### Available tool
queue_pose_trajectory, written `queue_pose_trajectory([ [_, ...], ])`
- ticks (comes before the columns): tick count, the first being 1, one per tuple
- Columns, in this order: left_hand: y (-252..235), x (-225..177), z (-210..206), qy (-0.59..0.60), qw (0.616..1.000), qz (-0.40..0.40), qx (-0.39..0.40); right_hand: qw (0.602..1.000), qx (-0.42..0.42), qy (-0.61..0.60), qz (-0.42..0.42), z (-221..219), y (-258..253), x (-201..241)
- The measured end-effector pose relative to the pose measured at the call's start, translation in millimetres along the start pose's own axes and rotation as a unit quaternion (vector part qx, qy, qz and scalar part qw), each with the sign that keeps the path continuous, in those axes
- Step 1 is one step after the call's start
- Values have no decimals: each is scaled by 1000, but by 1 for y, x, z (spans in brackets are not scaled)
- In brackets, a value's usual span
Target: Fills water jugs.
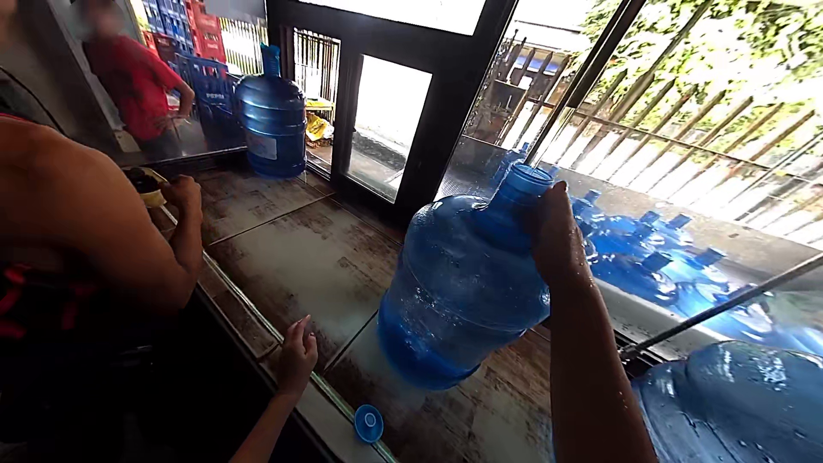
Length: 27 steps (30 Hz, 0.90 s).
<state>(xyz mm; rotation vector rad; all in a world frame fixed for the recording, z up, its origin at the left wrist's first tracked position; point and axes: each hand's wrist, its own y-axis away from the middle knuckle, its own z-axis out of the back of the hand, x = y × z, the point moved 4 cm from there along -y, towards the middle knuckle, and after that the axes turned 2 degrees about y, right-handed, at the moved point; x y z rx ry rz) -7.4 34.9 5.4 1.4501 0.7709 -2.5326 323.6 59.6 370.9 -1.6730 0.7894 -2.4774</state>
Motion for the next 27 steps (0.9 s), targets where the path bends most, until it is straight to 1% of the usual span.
queue_pose_trajectory([
  [7,1,-3,-2,-5,1000,-8,6,1000,7,-2,12,3,0,1],
  [13,2,5,-5,2,1000,-22,4,1000,16,7,17,5,-1,-6],
  [22,1,3,-1,2,998,-27,54,999,34,2,16,4,0,-4],
  [27,1,5,0,0,998,-33,55,999,32,10,16,2,1,-2],
])
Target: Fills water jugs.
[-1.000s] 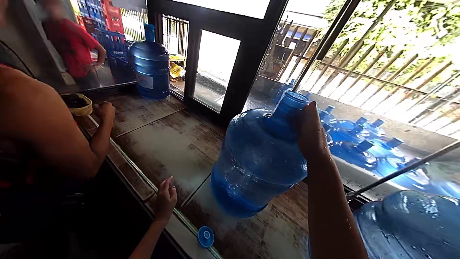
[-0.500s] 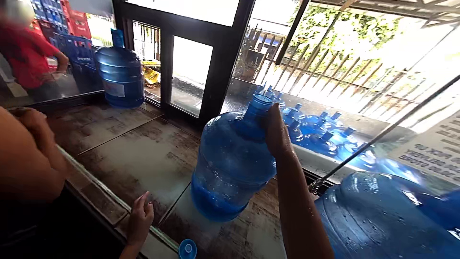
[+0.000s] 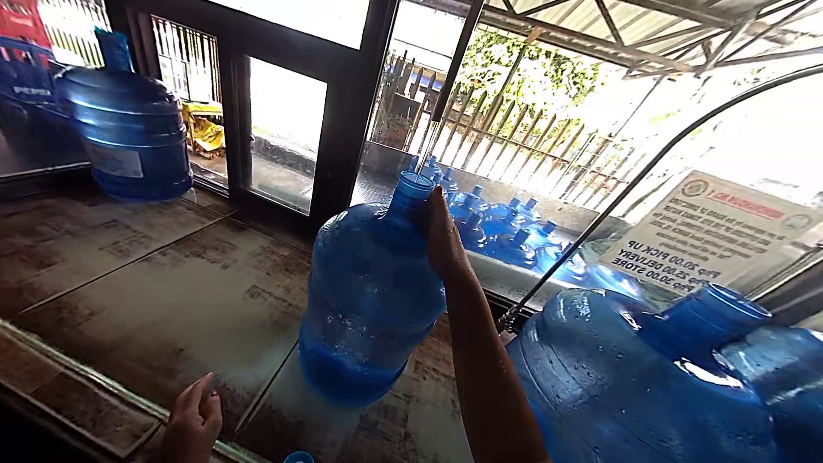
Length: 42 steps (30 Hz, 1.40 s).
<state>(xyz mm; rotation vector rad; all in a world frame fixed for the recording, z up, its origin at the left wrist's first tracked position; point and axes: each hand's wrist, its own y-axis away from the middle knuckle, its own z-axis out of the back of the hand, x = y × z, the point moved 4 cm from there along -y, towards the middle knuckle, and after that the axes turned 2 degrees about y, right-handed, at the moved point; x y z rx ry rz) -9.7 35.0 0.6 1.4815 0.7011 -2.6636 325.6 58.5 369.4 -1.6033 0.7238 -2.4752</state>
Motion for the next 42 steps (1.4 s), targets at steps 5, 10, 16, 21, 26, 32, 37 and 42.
queue_pose_trajectory([
  [5,0,0,-1,-1,1000,1,5,1000,2,-9,-11,0,0,-3],
  [10,0,2,-2,-1,1000,3,16,1000,0,-10,-14,1,0,-5],
  [16,0,3,-2,0,1000,-4,18,1000,3,-5,-7,1,1,-4],
  [21,1,3,0,-1,1000,-7,28,1000,6,-1,6,1,3,-3],
  [26,1,3,-2,-6,1000,-8,18,1000,3,-22,4,0,-1,-3],
  [32,0,5,-3,-13,1000,-19,-1,998,2,-61,23,-3,-16,-11],
  [37,0,6,-2,-12,1000,-19,-4,998,3,-59,21,-4,-16,-11],
  [42,-1,6,-3,-19,1000,-21,-11,998,5,-55,16,-4,-17,-11],
])
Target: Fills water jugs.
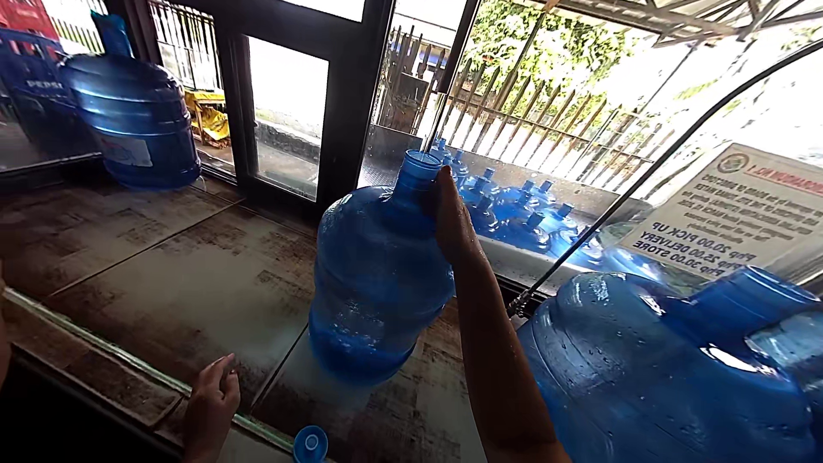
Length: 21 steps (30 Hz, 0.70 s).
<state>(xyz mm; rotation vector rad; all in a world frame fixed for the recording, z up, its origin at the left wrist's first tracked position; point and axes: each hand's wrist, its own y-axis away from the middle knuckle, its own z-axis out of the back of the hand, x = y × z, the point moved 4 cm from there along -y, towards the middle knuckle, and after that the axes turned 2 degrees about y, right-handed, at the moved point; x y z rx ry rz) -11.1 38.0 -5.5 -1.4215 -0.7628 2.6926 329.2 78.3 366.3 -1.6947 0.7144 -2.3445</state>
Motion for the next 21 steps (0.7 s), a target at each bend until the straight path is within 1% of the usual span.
queue_pose_trajectory([
  [3,-1,-1,-1,-8,1000,-2,-9,1000,-7,23,-11,0,7,5],
  [5,-1,-3,-1,-13,1000,2,-15,999,8,50,-18,2,20,11],
  [8,-1,-5,0,-14,1000,3,-18,997,11,70,0,2,24,13],
  [10,-1,-5,2,-10,1000,5,-10,998,2,68,5,1,21,14],
  [13,-1,-9,1,-14,1000,-1,-19,998,-15,53,-7,0,19,15],
  [18,-1,-12,2,-17,1000,20,-2,998,-12,63,17,2,20,15],
  [21,0,-12,1,-17,1000,17,-2,998,-17,58,9,2,18,14],
])
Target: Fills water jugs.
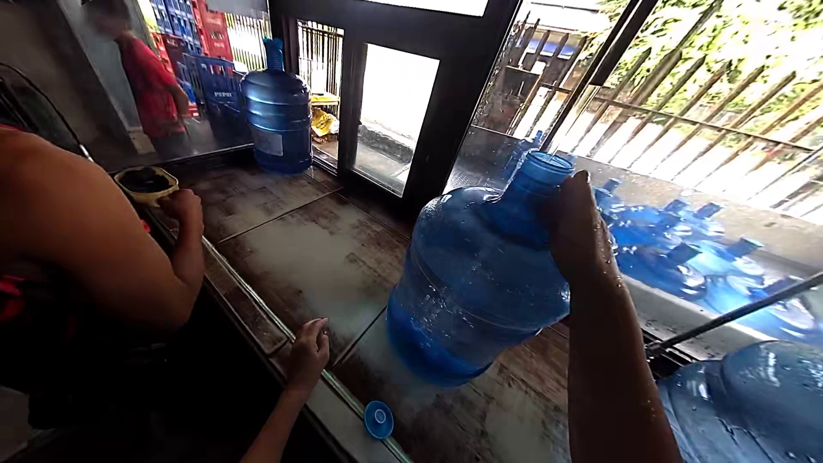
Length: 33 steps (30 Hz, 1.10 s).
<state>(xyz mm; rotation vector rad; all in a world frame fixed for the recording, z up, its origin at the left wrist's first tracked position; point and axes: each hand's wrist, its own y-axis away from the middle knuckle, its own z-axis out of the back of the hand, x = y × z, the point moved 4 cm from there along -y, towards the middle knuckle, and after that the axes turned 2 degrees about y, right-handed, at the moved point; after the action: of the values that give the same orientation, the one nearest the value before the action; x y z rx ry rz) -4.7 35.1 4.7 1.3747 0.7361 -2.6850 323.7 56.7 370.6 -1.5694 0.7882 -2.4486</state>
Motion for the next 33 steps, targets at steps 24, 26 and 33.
queue_pose_trajectory([
  [24,1,2,-5,-19,1000,-13,7,1000,13,5,-5,2,0,-5],
  [26,1,3,-5,-22,1000,-15,8,1000,15,0,-3,2,-1,-4],
  [33,1,1,-5,-21,1000,-22,2,1000,3,1,-19,2,-1,-4],
])
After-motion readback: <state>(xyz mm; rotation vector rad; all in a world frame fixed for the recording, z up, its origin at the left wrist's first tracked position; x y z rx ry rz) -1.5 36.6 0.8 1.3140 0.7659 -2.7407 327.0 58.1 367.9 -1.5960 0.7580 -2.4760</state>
